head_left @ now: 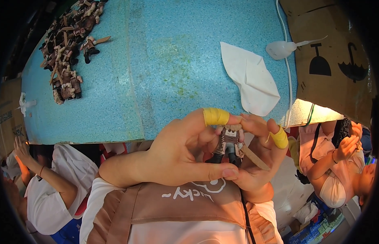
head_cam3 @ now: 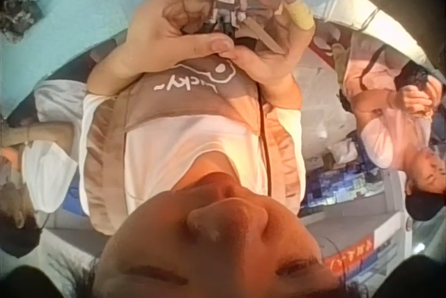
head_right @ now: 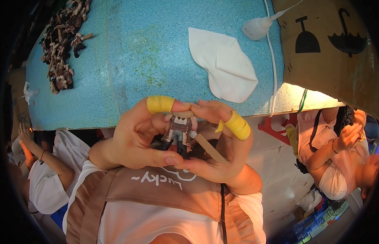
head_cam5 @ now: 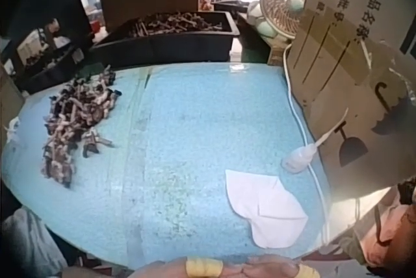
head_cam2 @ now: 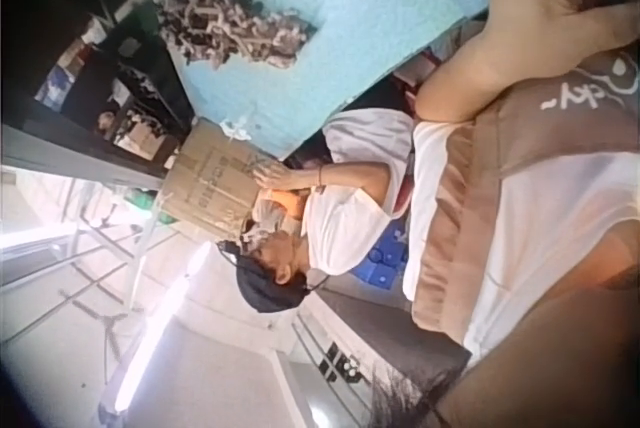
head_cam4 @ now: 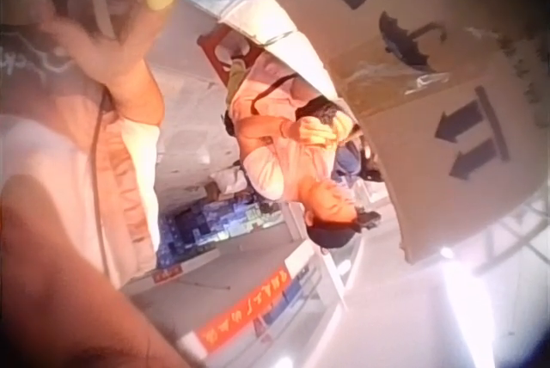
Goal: The person assembles toy figurines by picking up figurine bodies, applying glue using a squeeze bottle, retrieving pieces from a heated box, and attaching the pieces to the bodies.
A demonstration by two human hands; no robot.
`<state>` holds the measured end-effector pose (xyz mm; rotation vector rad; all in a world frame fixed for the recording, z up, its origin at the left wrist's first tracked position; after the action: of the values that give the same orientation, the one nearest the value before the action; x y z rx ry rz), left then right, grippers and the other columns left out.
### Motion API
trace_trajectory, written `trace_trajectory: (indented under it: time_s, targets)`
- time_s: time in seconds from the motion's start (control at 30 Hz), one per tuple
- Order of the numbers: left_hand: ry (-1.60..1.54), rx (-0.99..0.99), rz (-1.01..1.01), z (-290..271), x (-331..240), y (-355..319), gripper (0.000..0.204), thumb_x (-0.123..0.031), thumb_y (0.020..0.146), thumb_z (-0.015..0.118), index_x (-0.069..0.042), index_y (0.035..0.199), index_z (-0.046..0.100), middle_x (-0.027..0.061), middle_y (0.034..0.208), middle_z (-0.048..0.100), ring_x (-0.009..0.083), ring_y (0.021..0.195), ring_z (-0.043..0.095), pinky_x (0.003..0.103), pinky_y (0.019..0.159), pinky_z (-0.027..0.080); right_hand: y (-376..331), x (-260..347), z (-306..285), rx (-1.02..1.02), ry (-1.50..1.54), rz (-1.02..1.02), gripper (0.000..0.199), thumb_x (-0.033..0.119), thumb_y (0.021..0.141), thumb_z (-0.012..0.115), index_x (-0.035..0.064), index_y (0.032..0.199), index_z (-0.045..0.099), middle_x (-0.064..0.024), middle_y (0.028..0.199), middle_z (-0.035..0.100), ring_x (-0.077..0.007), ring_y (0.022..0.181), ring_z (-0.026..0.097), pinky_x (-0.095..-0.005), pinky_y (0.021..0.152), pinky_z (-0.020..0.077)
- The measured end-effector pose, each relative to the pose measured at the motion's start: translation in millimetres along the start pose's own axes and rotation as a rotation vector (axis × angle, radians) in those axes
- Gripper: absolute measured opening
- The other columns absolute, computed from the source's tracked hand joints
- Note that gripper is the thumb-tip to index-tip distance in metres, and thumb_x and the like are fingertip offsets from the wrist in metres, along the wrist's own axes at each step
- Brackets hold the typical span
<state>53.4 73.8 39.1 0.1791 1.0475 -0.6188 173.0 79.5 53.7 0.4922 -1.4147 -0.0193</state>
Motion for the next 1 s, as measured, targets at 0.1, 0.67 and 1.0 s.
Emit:
trace_trajectory:
  time_s: [0.1,0.67,1.0]
  targets:
    - [-0.055,0.0,0.004,1.0,1.0,0.3,0.068,0.004,0.072,0.067,-0.001,0.127,0.028,0.0179,0.117,0.049,0.0206,0.107,0.05,0.032,0.088,0.041,-1.4,1.7,-3.1,-0.066,-0.034,-0.016,0.081,0.019,0.056,0.083,0.0007,0.121,0.037,-0.0201,0.111,0.053,-0.0306,0.107,0.047,-0.0429,0.091,0.0369]
    - [-0.092,-0.009,-0.097,5.6,5.4,0.7,0.067,0.002,0.077,0.063,-0.001,0.13,0.022,0.0184,0.126,0.041,0.0247,0.118,0.042,0.036,0.095,0.036,-0.6,0.1,-3.7,-0.065,-0.011,0.016,0.078,0.017,0.054,0.084,0.0047,0.116,0.038,-0.0184,0.11,0.053,-0.0289,0.104,0.048,-0.0415,0.089,0.0388]
    - [-0.137,-0.014,-0.089,4.5,7.6,2.0,0.067,0.002,0.076,0.063,-0.001,0.13,0.023,0.0174,0.122,0.045,0.0241,0.116,0.043,0.035,0.095,0.036,-1.2,-3.8,-4.9,-0.106,0.038,0.054,0.081,0.017,0.053,0.085,0.0032,0.117,0.037,-0.0174,0.11,0.053,-0.0281,0.104,0.049,-0.0403,0.088,0.04]
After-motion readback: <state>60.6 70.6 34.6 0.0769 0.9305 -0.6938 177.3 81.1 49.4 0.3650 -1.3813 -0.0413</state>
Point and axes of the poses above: each hand's wrist, its own y-axis towards the middle knuckle, its own z-axis out of the palm, x = y × z, the point moved 8 cm from there along y, towards the middle knuckle
